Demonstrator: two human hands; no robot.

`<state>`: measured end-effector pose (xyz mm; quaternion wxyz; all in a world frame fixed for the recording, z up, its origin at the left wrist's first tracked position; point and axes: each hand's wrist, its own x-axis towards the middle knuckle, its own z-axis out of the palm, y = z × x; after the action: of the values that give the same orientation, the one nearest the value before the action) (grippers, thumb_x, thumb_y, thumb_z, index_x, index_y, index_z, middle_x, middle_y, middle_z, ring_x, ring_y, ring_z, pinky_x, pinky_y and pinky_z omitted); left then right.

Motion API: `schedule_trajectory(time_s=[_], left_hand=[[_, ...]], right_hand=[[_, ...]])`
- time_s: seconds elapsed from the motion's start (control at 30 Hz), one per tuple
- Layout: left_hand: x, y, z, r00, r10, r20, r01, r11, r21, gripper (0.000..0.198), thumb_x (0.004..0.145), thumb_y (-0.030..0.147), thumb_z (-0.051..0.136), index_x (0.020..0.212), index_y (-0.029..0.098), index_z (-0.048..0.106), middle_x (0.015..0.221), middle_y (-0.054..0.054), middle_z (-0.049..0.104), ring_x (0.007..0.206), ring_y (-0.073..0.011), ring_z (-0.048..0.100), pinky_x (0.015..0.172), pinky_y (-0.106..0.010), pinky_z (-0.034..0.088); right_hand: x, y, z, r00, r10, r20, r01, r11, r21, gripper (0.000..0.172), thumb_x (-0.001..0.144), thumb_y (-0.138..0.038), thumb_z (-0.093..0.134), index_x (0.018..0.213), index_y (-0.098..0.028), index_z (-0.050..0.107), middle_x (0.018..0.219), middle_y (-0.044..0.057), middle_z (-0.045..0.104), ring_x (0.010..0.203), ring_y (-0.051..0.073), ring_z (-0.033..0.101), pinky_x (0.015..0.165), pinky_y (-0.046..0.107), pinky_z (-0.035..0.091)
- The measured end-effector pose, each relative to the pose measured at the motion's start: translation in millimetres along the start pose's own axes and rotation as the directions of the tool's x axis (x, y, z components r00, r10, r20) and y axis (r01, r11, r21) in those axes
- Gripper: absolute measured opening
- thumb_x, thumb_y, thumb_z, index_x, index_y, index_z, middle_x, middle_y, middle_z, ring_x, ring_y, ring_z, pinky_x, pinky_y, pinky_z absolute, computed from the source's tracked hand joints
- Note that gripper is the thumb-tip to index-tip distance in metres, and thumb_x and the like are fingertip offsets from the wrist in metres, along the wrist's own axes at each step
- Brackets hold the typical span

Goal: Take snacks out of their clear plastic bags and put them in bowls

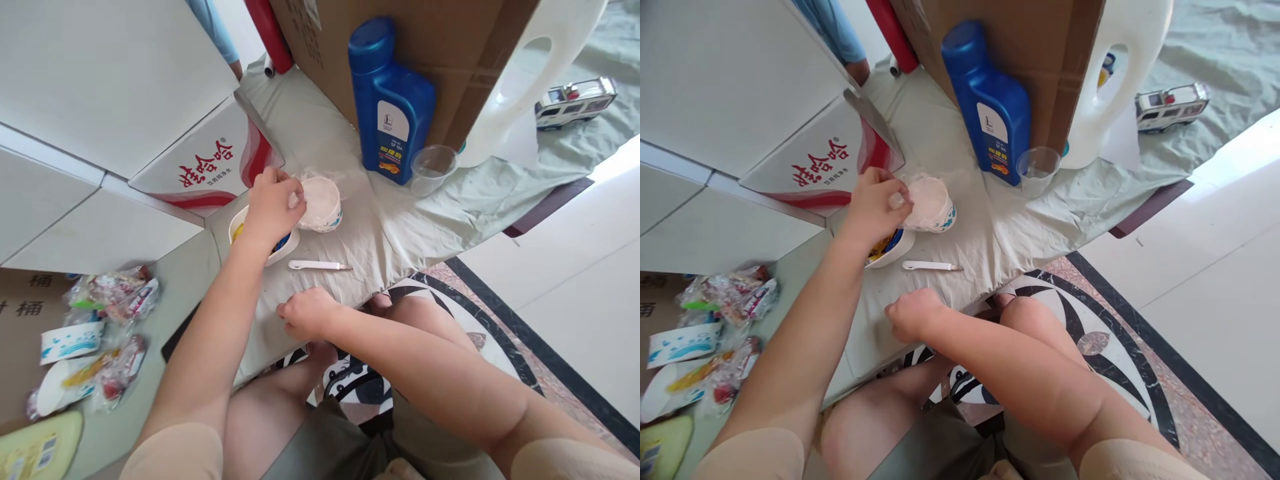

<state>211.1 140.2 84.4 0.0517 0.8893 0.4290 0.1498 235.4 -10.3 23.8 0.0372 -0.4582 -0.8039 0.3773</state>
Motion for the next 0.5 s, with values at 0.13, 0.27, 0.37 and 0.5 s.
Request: schedule_trajectory(time_s=[0.13, 0.27, 0.37, 0.5], left_hand=[[21, 7, 19.0, 0.979, 0.025, 0.203, -0.053, 0.990, 0.133, 0.009, 0.074, 0.013, 0.064, 0.080, 0.020, 0.066, 0.086, -0.008, 0.063, 0.093, -0.0282, 0.064, 0.088, -0.038, 0.048], [31, 7, 30.9, 0.923, 0.077, 0.378, -0.142, 0.979, 0.147, 0.007, 0.072, 0.015, 0.065, 0.077, 0.019, 0.066, 0.085, -0.010, 0.066, 0.095, -0.0303, 0.066, 0.090, -0.038, 0.049], [36, 15, 32.8, 0.888, 0.095, 0.450, -0.230, 0.939, 0.255, 0.016, 0.077, 0.017, 0.060, 0.087, 0.018, 0.072, 0.110, -0.015, 0.069, 0.113, -0.0340, 0.064, 0.097, -0.040, 0.048], [43, 28, 43.0, 0.725, -0.039, 0.688, -0.269, 0.903, 0.334, 0.033, 0.082, 0.015, 0.055, 0.109, 0.016, 0.074, 0.122, -0.014, 0.072, 0.114, -0.0308, 0.067, 0.093, -0.034, 0.049]], right_hand=[[2, 0, 0, 1.000, -0.006, 0.003, 0.006, 1.000, 0.016, 0.036, 0.094, -0.025, 0.051, 0.125, -0.019, 0.069, 0.120, 0.017, 0.076, 0.114, 0.032, 0.073, 0.086, 0.045, 0.061], [2, -1, -2, 1.000, -0.007, 0.027, 0.006, 1.000, 0.022, 0.036, 0.094, -0.025, 0.051, 0.125, -0.019, 0.069, 0.120, 0.017, 0.076, 0.116, 0.030, 0.072, 0.087, 0.044, 0.060], [1, -2, -4, 0.999, -0.008, 0.041, 0.008, 1.000, 0.024, 0.036, 0.095, -0.023, 0.052, 0.126, -0.019, 0.069, 0.121, 0.017, 0.075, 0.117, 0.029, 0.072, 0.089, 0.043, 0.060], [0, -2, -4, 0.999, -0.009, 0.050, 0.008, 1.000, 0.025, 0.037, 0.096, -0.024, 0.052, 0.128, -0.019, 0.069, 0.122, 0.017, 0.075, 0.119, 0.029, 0.071, 0.092, 0.044, 0.059]])
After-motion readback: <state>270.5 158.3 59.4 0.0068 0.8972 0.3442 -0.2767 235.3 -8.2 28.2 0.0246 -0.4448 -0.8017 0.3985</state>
